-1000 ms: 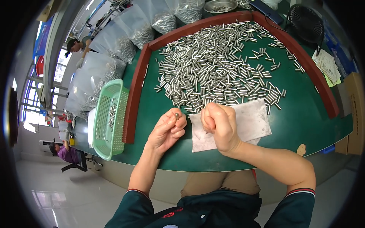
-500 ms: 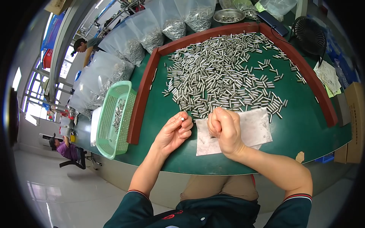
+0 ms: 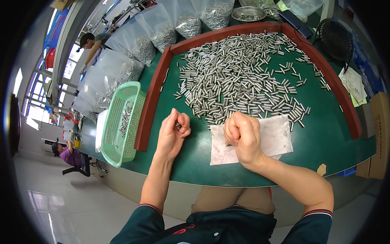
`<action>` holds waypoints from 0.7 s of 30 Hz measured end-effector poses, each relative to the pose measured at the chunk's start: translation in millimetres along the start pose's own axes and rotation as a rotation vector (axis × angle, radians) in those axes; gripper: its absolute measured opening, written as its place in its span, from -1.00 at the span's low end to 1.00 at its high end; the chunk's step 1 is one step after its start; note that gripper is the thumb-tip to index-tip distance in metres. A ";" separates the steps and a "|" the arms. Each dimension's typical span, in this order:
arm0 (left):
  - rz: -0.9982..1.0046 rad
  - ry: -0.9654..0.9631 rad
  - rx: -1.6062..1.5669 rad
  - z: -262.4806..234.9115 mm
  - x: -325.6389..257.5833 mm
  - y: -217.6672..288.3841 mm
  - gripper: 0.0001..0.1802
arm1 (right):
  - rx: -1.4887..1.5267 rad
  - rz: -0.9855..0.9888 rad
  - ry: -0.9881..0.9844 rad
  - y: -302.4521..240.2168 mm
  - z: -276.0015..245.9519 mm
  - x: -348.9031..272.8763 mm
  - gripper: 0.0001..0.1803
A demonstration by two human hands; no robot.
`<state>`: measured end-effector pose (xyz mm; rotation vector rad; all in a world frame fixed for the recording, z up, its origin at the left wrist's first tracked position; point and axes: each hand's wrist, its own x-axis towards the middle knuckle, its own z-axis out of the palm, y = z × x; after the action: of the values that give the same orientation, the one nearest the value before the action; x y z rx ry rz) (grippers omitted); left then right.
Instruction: Cleaning small cylindrical metal components using a white cloth at a workbench.
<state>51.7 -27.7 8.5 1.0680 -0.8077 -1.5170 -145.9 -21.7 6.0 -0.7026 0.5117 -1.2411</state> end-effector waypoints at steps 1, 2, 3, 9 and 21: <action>0.023 0.011 0.086 -6.7 2.1 0.8 -0.63 | -0.002 0.002 0.000 -0.1 -0.1 0.2 -0.58; 0.025 0.022 0.128 -9.8 3.5 1.6 -0.70 | -0.003 0.005 -0.001 0.0 -0.7 0.5 -0.58; 0.181 0.124 0.429 -11.3 6.4 -3.4 -0.74 | -0.002 -0.002 -0.002 0.2 -0.6 0.4 -0.58; 0.435 0.300 1.226 -4.7 15.3 -8.2 -0.87 | 0.004 -0.004 0.002 0.9 -0.2 1.6 -0.58; 0.432 0.322 1.212 -6.4 16.3 -6.6 -0.92 | -0.013 -0.014 -0.014 0.4 -1.6 2.6 -0.59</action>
<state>54.6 -41.9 -3.2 1.7616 -1.6486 -0.3565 -146.1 -24.4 4.7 -0.7268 0.5048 -1.2459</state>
